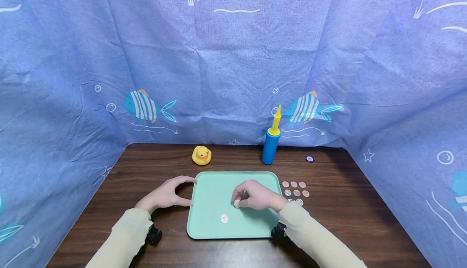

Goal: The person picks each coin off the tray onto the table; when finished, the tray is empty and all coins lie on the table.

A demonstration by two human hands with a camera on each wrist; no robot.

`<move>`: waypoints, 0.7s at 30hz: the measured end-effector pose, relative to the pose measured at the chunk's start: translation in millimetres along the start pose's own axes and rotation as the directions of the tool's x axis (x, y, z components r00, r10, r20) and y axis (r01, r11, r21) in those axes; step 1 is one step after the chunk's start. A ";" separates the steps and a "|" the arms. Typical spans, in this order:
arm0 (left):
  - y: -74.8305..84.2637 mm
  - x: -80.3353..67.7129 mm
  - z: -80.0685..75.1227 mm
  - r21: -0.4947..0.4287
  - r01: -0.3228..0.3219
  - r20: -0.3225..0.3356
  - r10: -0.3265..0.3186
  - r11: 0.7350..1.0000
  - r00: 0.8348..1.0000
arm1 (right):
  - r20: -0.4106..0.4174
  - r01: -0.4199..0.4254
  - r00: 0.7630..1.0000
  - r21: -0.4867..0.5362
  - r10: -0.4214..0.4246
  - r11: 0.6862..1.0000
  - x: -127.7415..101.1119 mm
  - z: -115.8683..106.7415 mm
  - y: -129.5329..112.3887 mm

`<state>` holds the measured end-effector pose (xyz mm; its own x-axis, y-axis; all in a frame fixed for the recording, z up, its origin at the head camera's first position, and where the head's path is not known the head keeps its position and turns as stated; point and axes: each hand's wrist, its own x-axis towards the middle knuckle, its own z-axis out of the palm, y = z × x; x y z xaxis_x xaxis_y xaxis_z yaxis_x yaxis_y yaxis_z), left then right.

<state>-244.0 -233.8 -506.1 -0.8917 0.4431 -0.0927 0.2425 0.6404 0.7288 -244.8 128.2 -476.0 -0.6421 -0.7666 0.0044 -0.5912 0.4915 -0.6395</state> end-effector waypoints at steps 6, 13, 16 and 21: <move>0.1 0.1 -0.3 0.001 0.004 0.004 -0.004 1.000 1.000 | -0.031 -0.010 0.999 0.057 0.012 0.998 -13.1 -9.4 6.7; 0.3 -0.1 -0.1 0.002 -0.005 0.000 0.005 1.000 1.000 | -0.062 -0.037 0.997 0.105 0.044 0.994 -31.0 -21.5 17.0; 0.0 -0.2 0.0 0.004 -0.004 0.000 0.004 1.000 1.000 | -0.074 -0.060 0.995 0.141 0.071 0.988 -41.5 -27.1 22.2; 0.1 0.1 -0.2 0.005 0.003 0.001 -0.003 1.000 1.000 | -0.107 -0.110 0.986 0.123 0.124 0.986 -61.2 -36.8 34.4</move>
<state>-244.1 -233.7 -505.9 -0.8922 0.4414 -0.0954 0.2415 0.6450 0.7250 -243.8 207.2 -469.9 -0.7591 -0.6510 0.0077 -0.4520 0.5185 -0.7258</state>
